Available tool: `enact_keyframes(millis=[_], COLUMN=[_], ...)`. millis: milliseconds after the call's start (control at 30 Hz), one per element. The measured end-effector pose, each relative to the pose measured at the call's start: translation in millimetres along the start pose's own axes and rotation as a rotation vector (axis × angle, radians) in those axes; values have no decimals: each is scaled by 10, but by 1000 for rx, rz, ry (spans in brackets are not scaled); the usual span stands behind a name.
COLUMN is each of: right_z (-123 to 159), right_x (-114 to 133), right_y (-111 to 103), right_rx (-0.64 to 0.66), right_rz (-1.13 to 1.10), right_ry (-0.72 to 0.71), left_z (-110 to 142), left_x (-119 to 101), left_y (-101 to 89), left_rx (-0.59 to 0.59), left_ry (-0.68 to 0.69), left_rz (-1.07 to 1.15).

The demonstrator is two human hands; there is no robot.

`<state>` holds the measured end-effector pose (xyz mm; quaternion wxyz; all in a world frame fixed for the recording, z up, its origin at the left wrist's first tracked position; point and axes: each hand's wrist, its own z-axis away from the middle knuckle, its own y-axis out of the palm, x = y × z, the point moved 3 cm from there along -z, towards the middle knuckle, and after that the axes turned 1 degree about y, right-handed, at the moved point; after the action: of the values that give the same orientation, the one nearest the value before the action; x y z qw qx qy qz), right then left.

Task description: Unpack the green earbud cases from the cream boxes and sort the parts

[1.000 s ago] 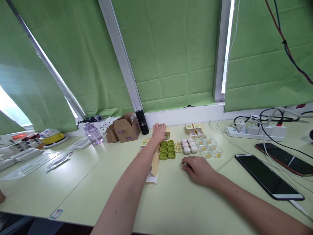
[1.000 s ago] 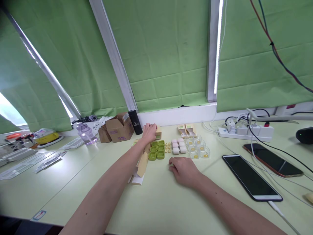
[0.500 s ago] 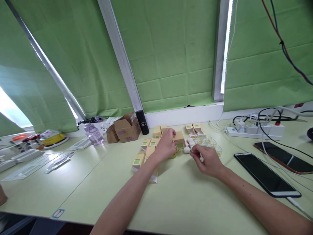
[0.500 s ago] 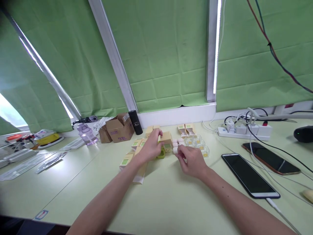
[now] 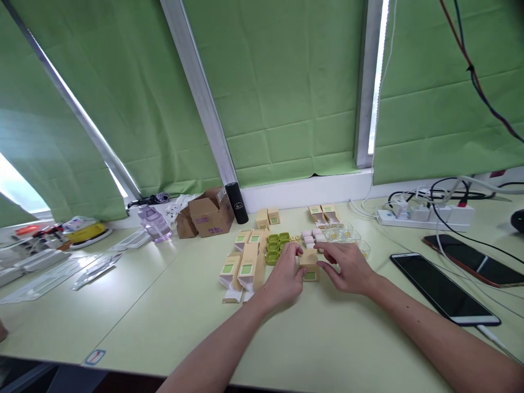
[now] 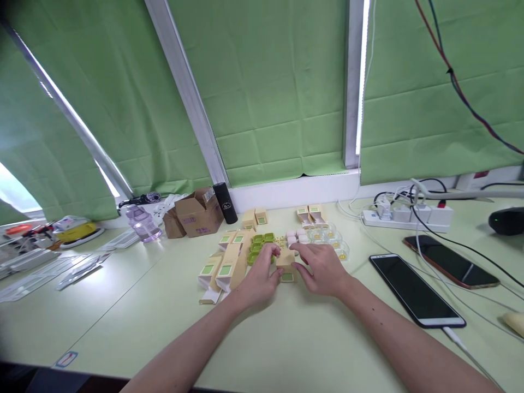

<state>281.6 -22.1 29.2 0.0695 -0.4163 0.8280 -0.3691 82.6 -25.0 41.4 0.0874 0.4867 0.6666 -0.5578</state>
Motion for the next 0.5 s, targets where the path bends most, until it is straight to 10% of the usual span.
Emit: enact_keyframes(millis=[500], right_z=[-3], right_x=[-8], right_y=[88], right_rx=[224], right_rz=[-54], right_ry=[119], left_z=[15], left_x=[87], left_y=[58], left_rx=[-244], left_ry=[-111], left_rz=[234])
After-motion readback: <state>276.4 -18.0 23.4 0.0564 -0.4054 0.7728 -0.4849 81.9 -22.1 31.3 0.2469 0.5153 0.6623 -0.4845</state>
